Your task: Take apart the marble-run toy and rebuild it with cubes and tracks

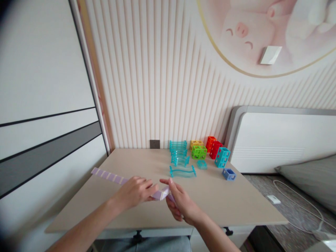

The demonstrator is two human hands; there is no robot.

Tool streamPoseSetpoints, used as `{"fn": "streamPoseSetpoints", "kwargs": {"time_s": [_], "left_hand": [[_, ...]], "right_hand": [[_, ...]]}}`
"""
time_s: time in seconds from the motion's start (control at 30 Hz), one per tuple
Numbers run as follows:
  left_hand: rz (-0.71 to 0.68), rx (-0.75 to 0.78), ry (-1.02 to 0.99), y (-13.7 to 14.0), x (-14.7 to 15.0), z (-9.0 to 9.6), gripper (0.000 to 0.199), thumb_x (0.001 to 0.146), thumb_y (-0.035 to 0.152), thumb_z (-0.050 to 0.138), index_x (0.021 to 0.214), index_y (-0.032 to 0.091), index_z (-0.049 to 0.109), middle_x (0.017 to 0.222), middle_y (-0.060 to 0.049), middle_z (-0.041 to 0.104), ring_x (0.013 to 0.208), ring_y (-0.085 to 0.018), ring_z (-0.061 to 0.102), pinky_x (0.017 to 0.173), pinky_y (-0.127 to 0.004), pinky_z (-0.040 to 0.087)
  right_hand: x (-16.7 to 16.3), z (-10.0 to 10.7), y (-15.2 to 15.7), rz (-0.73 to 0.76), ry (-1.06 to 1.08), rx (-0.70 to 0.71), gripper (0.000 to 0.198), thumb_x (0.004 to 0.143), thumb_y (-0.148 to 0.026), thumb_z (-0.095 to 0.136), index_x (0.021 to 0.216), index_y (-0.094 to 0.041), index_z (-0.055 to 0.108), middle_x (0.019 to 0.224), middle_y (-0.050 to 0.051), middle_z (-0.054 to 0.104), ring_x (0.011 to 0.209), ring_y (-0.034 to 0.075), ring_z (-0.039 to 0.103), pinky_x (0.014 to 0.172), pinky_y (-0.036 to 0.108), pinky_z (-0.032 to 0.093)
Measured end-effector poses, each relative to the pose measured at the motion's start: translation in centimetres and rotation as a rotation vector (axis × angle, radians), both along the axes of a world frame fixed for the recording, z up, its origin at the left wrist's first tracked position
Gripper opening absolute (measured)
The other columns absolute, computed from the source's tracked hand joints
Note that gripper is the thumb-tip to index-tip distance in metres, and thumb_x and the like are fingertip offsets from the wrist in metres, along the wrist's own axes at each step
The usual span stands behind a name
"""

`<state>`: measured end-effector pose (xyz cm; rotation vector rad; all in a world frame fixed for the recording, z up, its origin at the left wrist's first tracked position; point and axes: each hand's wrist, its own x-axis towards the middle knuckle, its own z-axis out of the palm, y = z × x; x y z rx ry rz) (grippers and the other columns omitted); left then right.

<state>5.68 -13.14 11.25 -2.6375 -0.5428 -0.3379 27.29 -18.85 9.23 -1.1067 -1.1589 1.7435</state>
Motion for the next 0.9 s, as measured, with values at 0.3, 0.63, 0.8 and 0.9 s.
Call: {"fn": "streamPoseSetpoints", "kwargs": {"time_s": [0.3,0.63,0.8,0.9], "left_hand": [[0.066,-0.211,-0.001,-0.5,0.0,0.9,0.018,0.098,0.040,0.056,0.105,0.023,0.056,0.088,0.001,0.073,0.073,-0.021,0.074,0.054,-0.025,0.047],[0.003,-0.393,-0.116,0.1,-0.7,1.1,0.039,0.095,0.057,0.053,0.112,0.023,0.058,0.093,-0.001,0.078,0.085,-0.021,0.076,0.063,-0.025,0.049],[-0.011,-0.415,-0.094,-0.5,-0.6,1.4,0.067,0.095,0.064,0.045,0.146,0.020,0.038,0.092,-0.005,0.080,0.082,-0.022,0.077,0.067,-0.027,0.052],[0.024,-0.347,-0.060,-0.3,-0.5,1.3,0.071,0.094,0.068,0.044,0.142,0.015,0.044,0.083,-0.006,0.080,0.075,-0.025,0.077,0.063,-0.029,0.053]], "right_hand": [[-0.4,-4.0,-0.4,-0.330,-0.683,1.007,0.064,0.101,-0.064,0.029,0.135,-0.018,0.057,0.067,0.003,0.065,0.055,0.017,0.057,0.057,0.026,0.047],[0.2,-2.0,-0.9,-0.301,-0.960,1.431,0.057,0.104,-0.057,0.026,0.110,-0.018,0.066,0.074,0.008,0.071,0.060,0.018,0.065,0.060,0.027,0.049],[2.2,-2.1,-0.1,-0.044,-1.033,1.600,0.059,0.099,-0.065,0.034,0.108,-0.020,0.070,0.066,0.007,0.065,0.055,0.019,0.060,0.053,0.031,0.046],[2.3,-2.9,0.5,-0.079,-0.928,1.621,0.054,0.100,-0.063,0.035,0.110,-0.021,0.067,0.068,0.006,0.065,0.057,0.019,0.060,0.054,0.031,0.046]]}}
